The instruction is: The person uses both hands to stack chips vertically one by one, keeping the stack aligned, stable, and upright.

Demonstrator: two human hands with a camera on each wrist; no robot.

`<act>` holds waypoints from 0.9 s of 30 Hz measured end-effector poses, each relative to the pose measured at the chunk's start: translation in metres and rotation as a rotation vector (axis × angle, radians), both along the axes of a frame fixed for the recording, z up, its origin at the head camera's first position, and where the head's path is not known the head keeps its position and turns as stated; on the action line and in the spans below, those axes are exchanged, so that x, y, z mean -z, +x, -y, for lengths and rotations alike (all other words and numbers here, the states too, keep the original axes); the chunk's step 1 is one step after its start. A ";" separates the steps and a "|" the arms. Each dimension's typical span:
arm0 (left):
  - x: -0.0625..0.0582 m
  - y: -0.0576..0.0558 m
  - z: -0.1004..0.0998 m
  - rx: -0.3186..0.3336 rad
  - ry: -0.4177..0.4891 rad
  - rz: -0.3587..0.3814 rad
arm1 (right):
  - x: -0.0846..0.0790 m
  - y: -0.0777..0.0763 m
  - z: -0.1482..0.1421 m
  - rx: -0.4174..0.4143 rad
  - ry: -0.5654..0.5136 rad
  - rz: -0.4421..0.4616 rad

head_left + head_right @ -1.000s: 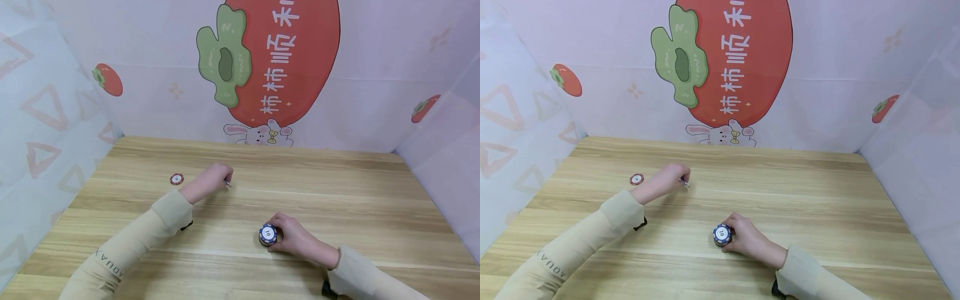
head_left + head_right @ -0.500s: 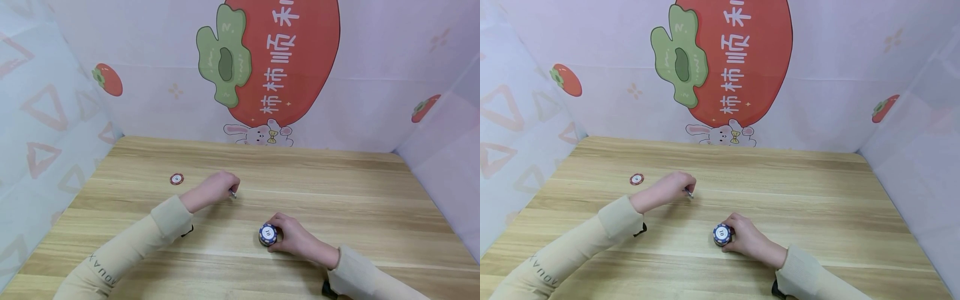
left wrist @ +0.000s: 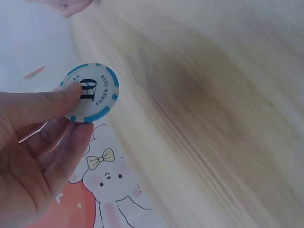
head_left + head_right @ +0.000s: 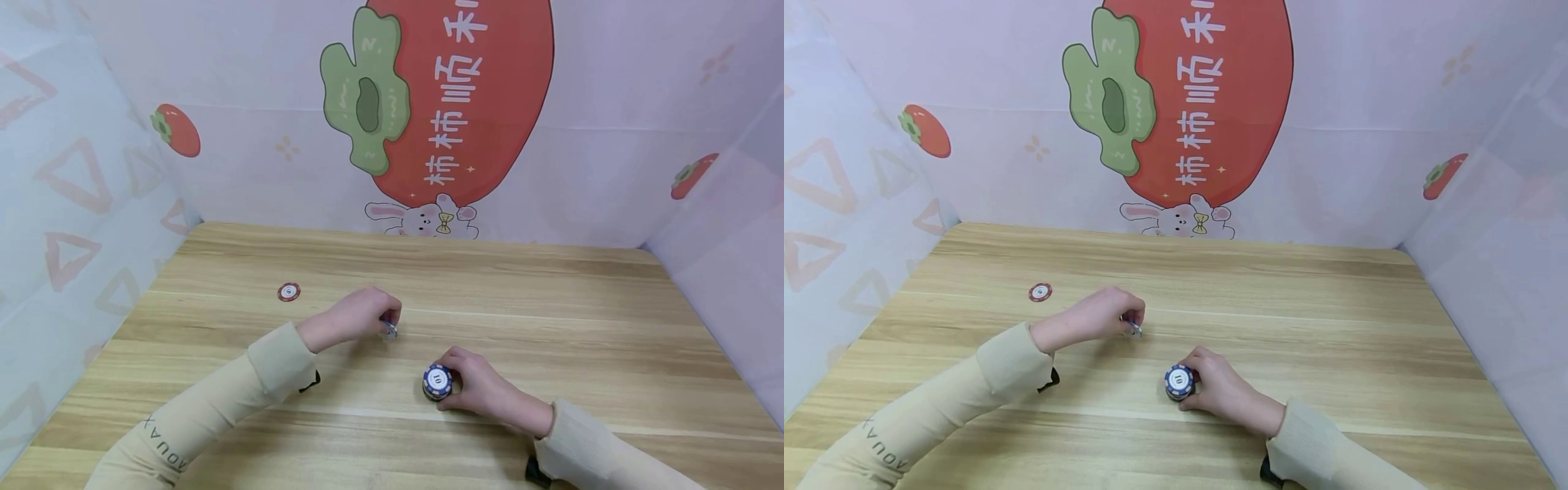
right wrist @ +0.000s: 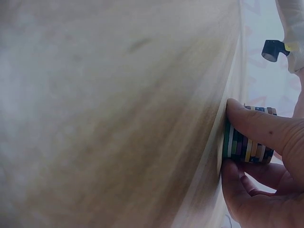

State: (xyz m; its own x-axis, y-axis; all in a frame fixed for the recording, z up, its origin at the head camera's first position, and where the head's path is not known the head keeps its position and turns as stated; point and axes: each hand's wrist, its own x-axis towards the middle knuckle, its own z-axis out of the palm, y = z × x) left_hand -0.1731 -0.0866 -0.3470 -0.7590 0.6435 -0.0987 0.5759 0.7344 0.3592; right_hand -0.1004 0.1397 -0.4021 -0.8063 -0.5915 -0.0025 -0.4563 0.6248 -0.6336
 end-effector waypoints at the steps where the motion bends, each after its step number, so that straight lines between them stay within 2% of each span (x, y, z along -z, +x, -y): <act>1: 0.000 0.000 0.000 -0.002 0.006 0.015 | 0.000 0.000 0.000 -0.001 -0.002 -0.010; 13: -0.002 0.002 -0.004 -0.020 0.121 0.193 | 0.001 -0.001 0.000 -0.002 0.000 -0.021; 19: 0.001 0.001 -0.003 -0.004 0.195 0.252 | 0.000 0.000 0.000 0.001 0.005 -0.019; 27: 0.005 0.004 -0.007 -0.074 0.312 0.443 | 0.001 0.000 0.000 0.000 -0.001 -0.014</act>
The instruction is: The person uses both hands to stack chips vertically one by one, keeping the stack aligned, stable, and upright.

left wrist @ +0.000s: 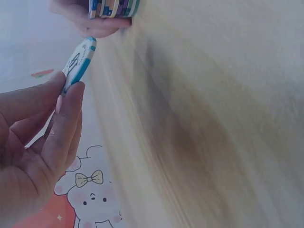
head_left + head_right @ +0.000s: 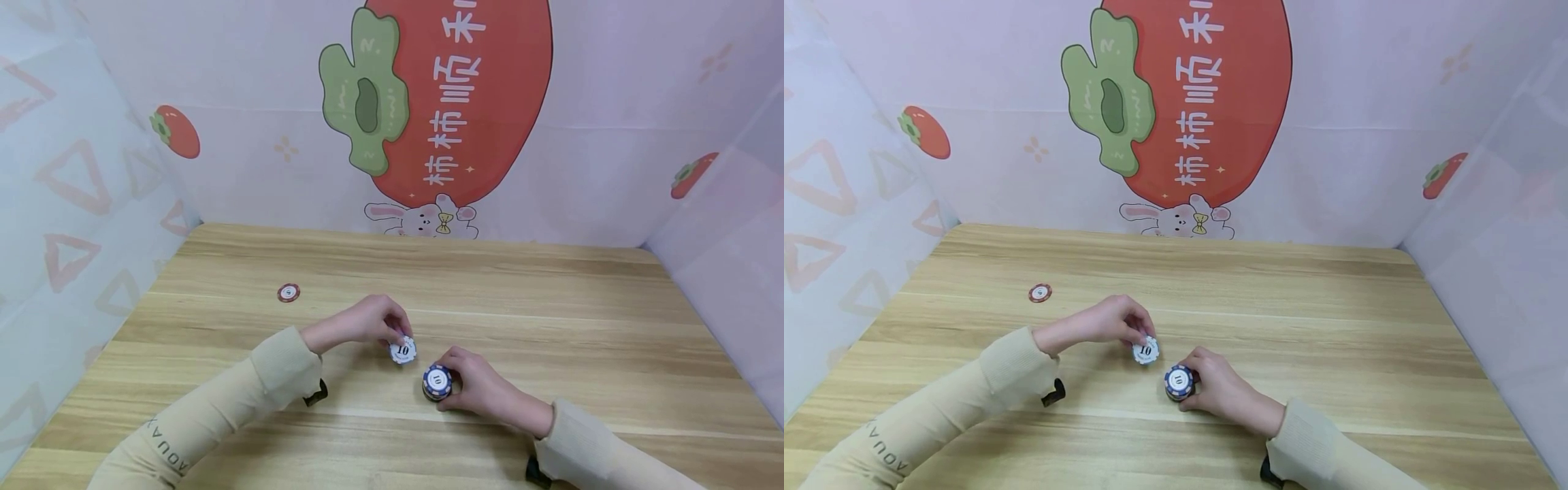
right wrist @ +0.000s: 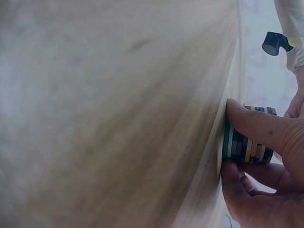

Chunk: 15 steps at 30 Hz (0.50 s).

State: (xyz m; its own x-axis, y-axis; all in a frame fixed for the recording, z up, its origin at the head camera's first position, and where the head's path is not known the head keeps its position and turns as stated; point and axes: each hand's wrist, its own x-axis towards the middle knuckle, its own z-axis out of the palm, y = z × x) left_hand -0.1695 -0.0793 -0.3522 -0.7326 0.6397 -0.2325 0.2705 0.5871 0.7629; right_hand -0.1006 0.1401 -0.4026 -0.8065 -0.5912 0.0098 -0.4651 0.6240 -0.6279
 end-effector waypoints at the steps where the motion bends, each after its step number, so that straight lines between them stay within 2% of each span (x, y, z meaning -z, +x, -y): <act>1: 0.001 0.000 -0.001 -0.007 0.009 0.024 | 0.000 0.000 0.000 0.000 0.001 0.001; 7: 0.007 0.003 -0.006 -0.032 0.074 0.157 | 0.001 0.000 0.000 -0.004 0.000 -0.008; 15: 0.016 0.007 -0.013 -0.049 0.164 0.284 | 0.001 0.000 -0.001 -0.008 -0.011 -0.013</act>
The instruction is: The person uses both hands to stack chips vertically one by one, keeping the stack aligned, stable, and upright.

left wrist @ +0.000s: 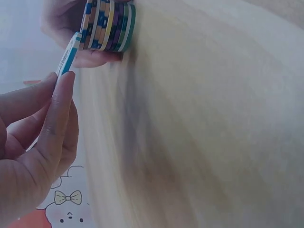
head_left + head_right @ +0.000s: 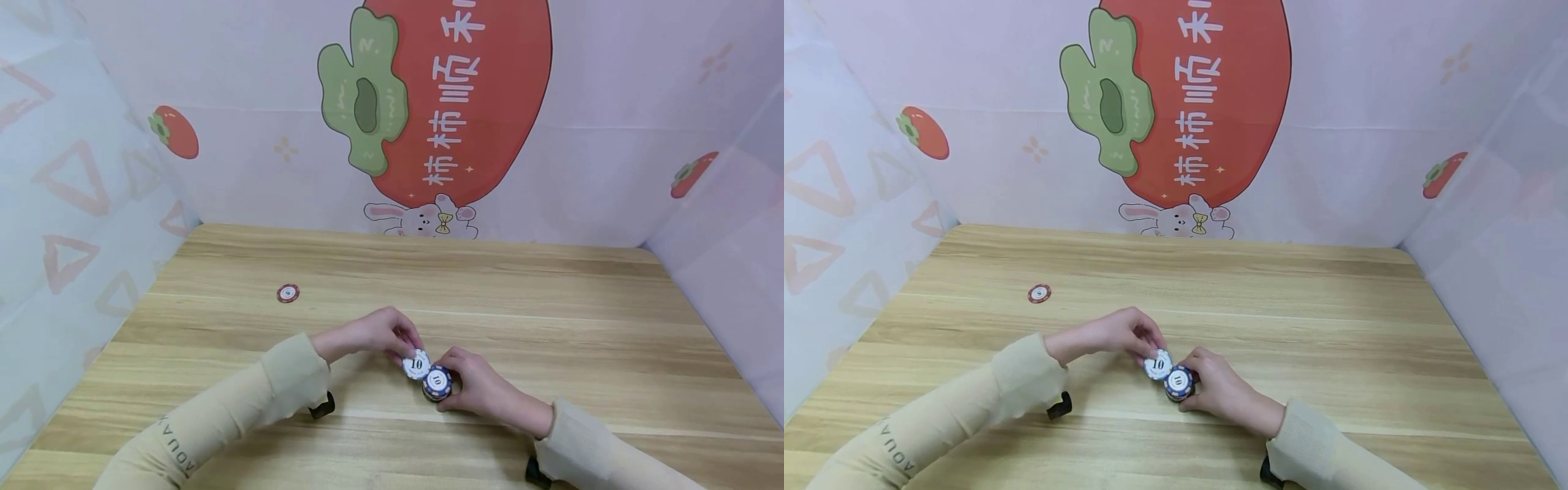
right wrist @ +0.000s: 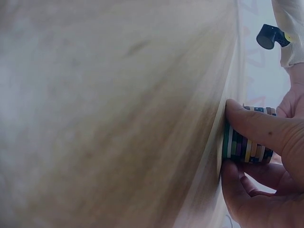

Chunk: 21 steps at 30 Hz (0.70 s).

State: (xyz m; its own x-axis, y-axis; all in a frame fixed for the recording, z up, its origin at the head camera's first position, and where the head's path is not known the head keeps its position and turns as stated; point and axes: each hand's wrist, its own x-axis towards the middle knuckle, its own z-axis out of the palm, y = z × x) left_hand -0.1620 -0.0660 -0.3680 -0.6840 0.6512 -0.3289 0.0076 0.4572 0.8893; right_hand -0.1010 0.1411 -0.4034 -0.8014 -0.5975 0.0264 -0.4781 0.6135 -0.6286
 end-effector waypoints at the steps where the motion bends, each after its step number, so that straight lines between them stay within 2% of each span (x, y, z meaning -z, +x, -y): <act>1: 0.001 0.001 -0.001 -0.004 0.005 0.009 | 0.000 0.000 0.000 0.000 0.001 -0.004; 11: 0.005 0.008 -0.009 -0.056 0.024 0.062 | 0.000 0.001 -0.001 -0.007 -0.004 -0.024; 21: 0.006 0.015 -0.017 -0.088 0.027 0.043 | 0.000 -0.001 -0.002 -0.014 -0.018 -0.030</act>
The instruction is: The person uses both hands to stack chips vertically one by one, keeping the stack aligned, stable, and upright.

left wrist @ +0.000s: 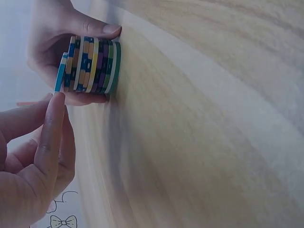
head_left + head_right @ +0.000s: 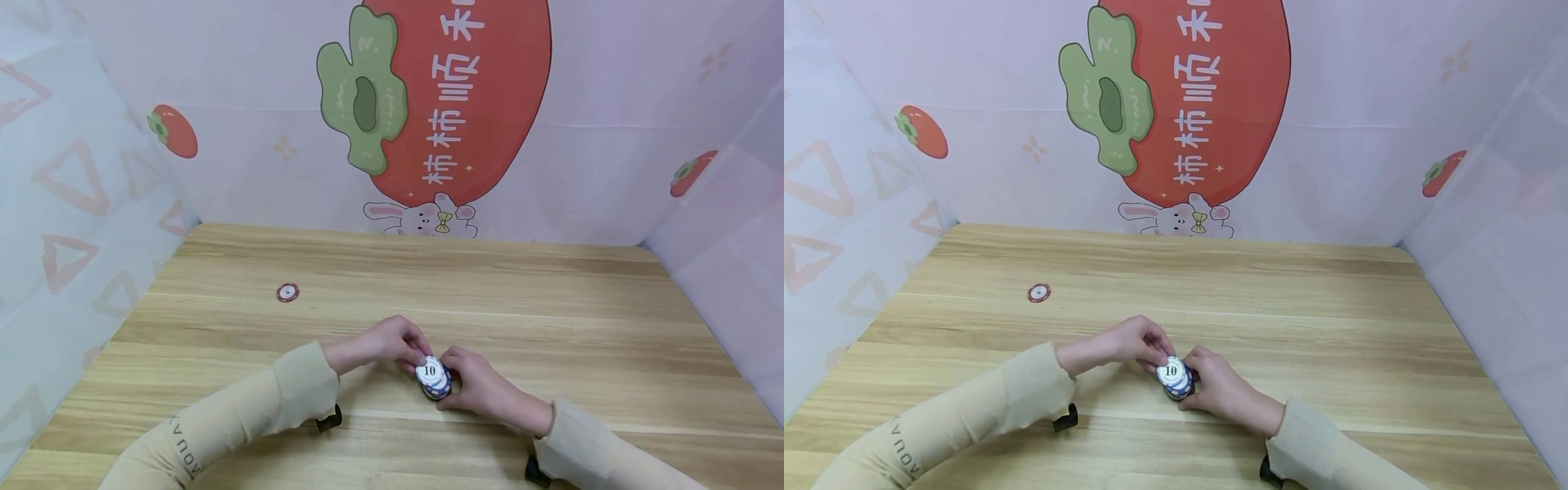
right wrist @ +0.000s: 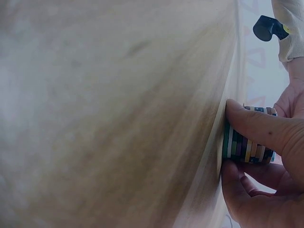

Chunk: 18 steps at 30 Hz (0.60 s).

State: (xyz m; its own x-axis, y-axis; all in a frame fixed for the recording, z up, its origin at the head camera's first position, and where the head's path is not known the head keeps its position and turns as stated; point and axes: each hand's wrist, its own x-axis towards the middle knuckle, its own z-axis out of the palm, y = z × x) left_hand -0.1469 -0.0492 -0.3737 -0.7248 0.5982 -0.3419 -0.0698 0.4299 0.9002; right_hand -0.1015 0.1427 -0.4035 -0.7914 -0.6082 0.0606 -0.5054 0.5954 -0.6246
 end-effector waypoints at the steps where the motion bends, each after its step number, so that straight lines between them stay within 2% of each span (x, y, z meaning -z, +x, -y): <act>1: 0.000 0.001 -0.001 -0.002 -0.002 -0.004 | 0.000 0.000 0.000 -0.001 0.001 -0.001; 18: 0.001 0.009 -0.010 -0.037 -0.050 -0.034 | 0.000 0.000 0.000 -0.003 -0.002 0.003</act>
